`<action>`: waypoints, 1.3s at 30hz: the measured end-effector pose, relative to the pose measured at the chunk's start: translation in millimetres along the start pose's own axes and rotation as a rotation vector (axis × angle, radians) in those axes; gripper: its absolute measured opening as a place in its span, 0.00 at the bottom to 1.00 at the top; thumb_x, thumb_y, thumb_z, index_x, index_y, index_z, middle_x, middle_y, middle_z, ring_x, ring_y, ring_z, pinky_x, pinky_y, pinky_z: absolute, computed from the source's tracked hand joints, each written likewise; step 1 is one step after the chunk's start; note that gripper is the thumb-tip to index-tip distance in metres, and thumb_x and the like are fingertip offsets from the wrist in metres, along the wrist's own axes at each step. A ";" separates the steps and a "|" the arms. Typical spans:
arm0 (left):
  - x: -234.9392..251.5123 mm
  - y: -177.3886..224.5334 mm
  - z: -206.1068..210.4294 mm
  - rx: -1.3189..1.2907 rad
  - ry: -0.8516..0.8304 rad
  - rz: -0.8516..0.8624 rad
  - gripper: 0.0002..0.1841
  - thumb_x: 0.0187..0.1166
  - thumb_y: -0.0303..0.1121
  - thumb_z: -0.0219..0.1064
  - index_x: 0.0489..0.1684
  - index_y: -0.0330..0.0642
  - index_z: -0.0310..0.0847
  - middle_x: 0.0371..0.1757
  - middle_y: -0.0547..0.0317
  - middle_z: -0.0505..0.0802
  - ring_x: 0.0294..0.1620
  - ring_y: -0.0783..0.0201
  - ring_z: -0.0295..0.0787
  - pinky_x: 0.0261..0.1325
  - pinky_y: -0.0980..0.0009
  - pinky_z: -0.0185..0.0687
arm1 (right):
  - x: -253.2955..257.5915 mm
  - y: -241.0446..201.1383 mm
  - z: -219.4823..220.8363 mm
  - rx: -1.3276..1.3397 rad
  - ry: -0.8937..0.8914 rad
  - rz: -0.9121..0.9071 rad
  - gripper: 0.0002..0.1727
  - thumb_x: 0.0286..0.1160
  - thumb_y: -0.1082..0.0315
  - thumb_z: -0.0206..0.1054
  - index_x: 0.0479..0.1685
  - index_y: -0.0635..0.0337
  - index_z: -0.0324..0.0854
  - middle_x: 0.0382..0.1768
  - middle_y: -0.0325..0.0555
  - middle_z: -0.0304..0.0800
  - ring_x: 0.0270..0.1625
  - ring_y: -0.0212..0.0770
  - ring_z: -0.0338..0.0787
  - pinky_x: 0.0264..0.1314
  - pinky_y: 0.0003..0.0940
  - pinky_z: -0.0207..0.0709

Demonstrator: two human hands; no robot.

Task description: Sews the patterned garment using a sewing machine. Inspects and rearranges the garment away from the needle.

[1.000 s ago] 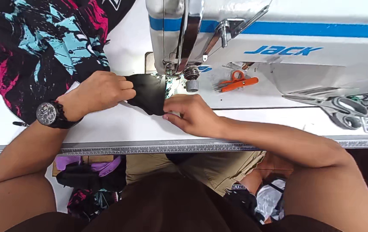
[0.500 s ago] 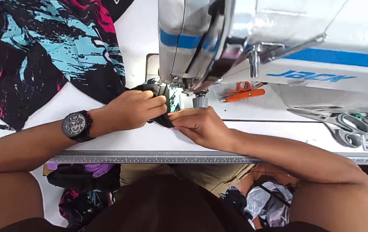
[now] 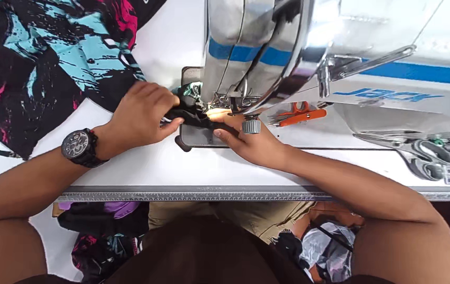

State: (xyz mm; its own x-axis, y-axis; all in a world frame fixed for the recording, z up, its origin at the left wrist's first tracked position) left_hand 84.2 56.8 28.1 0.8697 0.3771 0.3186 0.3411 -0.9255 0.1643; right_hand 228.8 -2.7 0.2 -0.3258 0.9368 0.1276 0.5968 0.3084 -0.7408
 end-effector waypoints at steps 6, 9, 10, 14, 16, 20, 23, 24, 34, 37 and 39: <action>-28.8 92.7 3.1 0.066 -0.043 0.605 0.11 0.84 0.17 0.49 0.38 0.31 0.78 0.27 0.49 0.84 0.26 0.54 0.80 0.25 0.63 0.68 | 9.3 -12.5 1.5 0.073 -0.076 0.137 0.20 0.84 0.55 0.64 0.62 0.60 0.87 0.65 0.49 0.89 0.72 0.38 0.83 0.76 0.37 0.74; -27.4 85.1 1.5 0.074 -0.042 0.616 0.11 0.84 0.19 0.50 0.36 0.33 0.78 0.27 0.48 0.84 0.27 0.52 0.82 0.25 0.61 0.71 | 6.3 -26.5 -0.6 0.233 -0.043 -0.031 0.15 0.75 0.60 0.72 0.49 0.62 0.90 0.51 0.45 0.91 0.60 0.31 0.88 0.65 0.29 0.82; -25.0 69.8 -2.3 0.062 -0.052 0.550 0.10 0.84 0.20 0.52 0.34 0.34 0.79 0.29 0.47 0.86 0.30 0.49 0.86 0.27 0.57 0.76 | 1.3 -35.7 -1.3 0.280 -0.042 -0.117 0.12 0.73 0.63 0.72 0.46 0.64 0.88 0.49 0.45 0.90 0.58 0.31 0.88 0.63 0.28 0.83; -16.4 8.3 -17.0 -0.001 -0.100 0.385 0.09 0.77 0.23 0.54 0.27 0.33 0.76 0.28 0.43 0.85 0.30 0.42 0.87 0.24 0.50 0.77 | -19.9 -51.8 7.4 0.118 -0.056 -0.357 0.14 0.78 0.69 0.65 0.51 0.68 0.92 0.57 0.53 0.94 0.55 0.38 0.92 0.55 0.30 0.87; -13.8 16.1 -8.5 0.001 -0.104 0.387 0.09 0.78 0.23 0.55 0.28 0.33 0.78 0.27 0.45 0.85 0.28 0.44 0.87 0.23 0.52 0.76 | -22.2 -48.6 13.5 0.016 -0.059 -0.391 0.12 0.78 0.70 0.64 0.47 0.65 0.93 0.53 0.51 0.96 0.55 0.41 0.94 0.59 0.34 0.86; -4.0 44.5 -2.1 0.045 -0.039 0.381 0.09 0.82 0.26 0.58 0.51 0.33 0.83 0.47 0.40 0.91 0.48 0.41 0.90 0.45 0.49 0.84 | -11.5 -29.6 5.8 -0.057 0.042 -0.312 0.11 0.78 0.63 0.71 0.44 0.62 0.92 0.51 0.50 0.95 0.57 0.43 0.92 0.62 0.39 0.84; -8.8 58.6 -1.0 -0.012 0.028 0.460 0.08 0.81 0.21 0.57 0.42 0.33 0.84 0.39 0.43 0.90 0.42 0.46 0.90 0.42 0.57 0.85 | -3.8 -24.3 2.2 -0.078 0.159 -0.214 0.09 0.74 0.66 0.74 0.43 0.63 0.92 0.48 0.51 0.95 0.56 0.46 0.93 0.62 0.41 0.84; -11.5 63.0 -4.4 -0.039 0.055 0.498 0.08 0.81 0.20 0.57 0.40 0.34 0.84 0.37 0.45 0.90 0.40 0.49 0.89 0.41 0.59 0.85 | -0.4 -21.6 0.8 -0.074 0.181 -0.168 0.09 0.73 0.67 0.74 0.44 0.63 0.92 0.48 0.50 0.95 0.56 0.45 0.93 0.62 0.41 0.84; -12.0 22.8 -10.7 0.051 -0.051 0.322 0.06 0.77 0.21 0.58 0.30 0.31 0.77 0.34 0.40 0.86 0.39 0.38 0.88 0.35 0.47 0.80 | -7.3 -47.8 -3.0 0.216 0.025 -0.282 0.11 0.77 0.66 0.71 0.35 0.65 0.92 0.42 0.48 0.94 0.44 0.30 0.90 0.47 0.26 0.84; -16.6 25.1 -13.6 0.044 -0.058 0.428 0.10 0.79 0.22 0.57 0.24 0.35 0.76 0.26 0.47 0.82 0.30 0.46 0.84 0.25 0.55 0.74 | -22.2 -51.9 2.7 0.092 0.035 -0.351 0.11 0.80 0.68 0.67 0.41 0.66 0.93 0.48 0.51 0.96 0.47 0.35 0.92 0.51 0.29 0.84; -13.6 28.9 -7.0 0.003 -0.033 0.416 0.07 0.76 0.21 0.58 0.30 0.35 0.80 0.32 0.45 0.87 0.34 0.45 0.86 0.31 0.53 0.74 | -25.5 -54.5 12.8 -0.036 0.013 -0.419 0.11 0.81 0.71 0.63 0.37 0.64 0.92 0.47 0.51 0.98 0.54 0.43 0.96 0.60 0.36 0.86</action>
State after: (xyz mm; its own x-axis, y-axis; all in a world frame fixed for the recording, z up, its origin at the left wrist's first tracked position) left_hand 79.7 25.2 35.0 0.9444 -0.0305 0.3275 -0.0411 -0.9988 0.0255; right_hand 195.2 -45.6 28.9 -0.5367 0.7311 0.4212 0.4400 0.6685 -0.5996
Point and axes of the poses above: each hand's wrist, its own x-axis towards the middle knuckle, its own z-axis out of the palm, y = z × x, the point moved 10 cm from there along x, towards the middle knuckle
